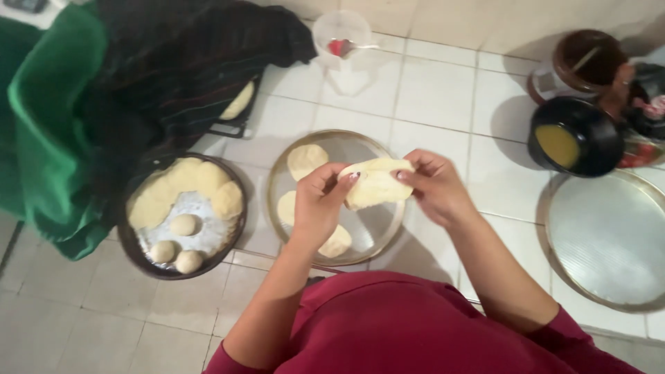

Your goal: Prepare and shape dough into small rounds and flat disks on baking pans.

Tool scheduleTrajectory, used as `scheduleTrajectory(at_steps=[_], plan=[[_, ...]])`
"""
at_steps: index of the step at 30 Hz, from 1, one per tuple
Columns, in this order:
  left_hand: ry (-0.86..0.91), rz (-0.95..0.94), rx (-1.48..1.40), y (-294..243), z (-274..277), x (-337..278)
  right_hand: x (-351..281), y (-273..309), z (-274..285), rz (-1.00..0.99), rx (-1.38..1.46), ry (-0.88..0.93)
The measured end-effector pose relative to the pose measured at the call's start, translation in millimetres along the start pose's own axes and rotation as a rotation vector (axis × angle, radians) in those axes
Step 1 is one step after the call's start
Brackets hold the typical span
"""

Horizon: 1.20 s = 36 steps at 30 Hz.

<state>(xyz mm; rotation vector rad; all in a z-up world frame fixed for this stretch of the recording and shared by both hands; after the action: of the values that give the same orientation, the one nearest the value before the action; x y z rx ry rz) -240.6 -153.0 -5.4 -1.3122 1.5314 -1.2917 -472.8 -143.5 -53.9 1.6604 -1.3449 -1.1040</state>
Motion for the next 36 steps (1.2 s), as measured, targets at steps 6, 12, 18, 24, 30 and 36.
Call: scheduleTrajectory(at_steps=[6, 12, 18, 24, 30, 36], plan=[[0.039, 0.101, -0.050, 15, -45, 3, -26, 81, 68, 0.160, -0.260, -0.262], [0.016, 0.324, -0.302, 46, -107, -2, -64, 106, 59, 0.590, -0.722, -0.578], [-0.039, 0.364, -0.563, 97, -134, -2, -117, 74, -18, 0.775, -1.157, -0.187], [0.011, 0.247, -0.444, 57, -144, -9, -101, 96, 35, 0.496, -0.644, -0.268], [0.154, 0.189, -0.151, 11, -142, -13, -91, 113, 44, 0.292, -0.719, -0.073], [0.002, 0.091, -0.186, 73, -142, -21, -84, 145, 64, 0.299, -0.776, -0.475]])
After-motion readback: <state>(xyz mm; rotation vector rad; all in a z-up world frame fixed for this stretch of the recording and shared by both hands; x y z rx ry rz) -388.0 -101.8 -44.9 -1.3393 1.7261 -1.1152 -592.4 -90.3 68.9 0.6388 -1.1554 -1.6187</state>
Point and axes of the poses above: each hand's wrist, its own x-axis towards the middle knuckle, its own z-axis out of the back of the hand, y = z × x, the point moved 5 cm from there along x, towards the middle knuckle, and after that the axes turned 4 degrees about -z, right-handed, at the moved point
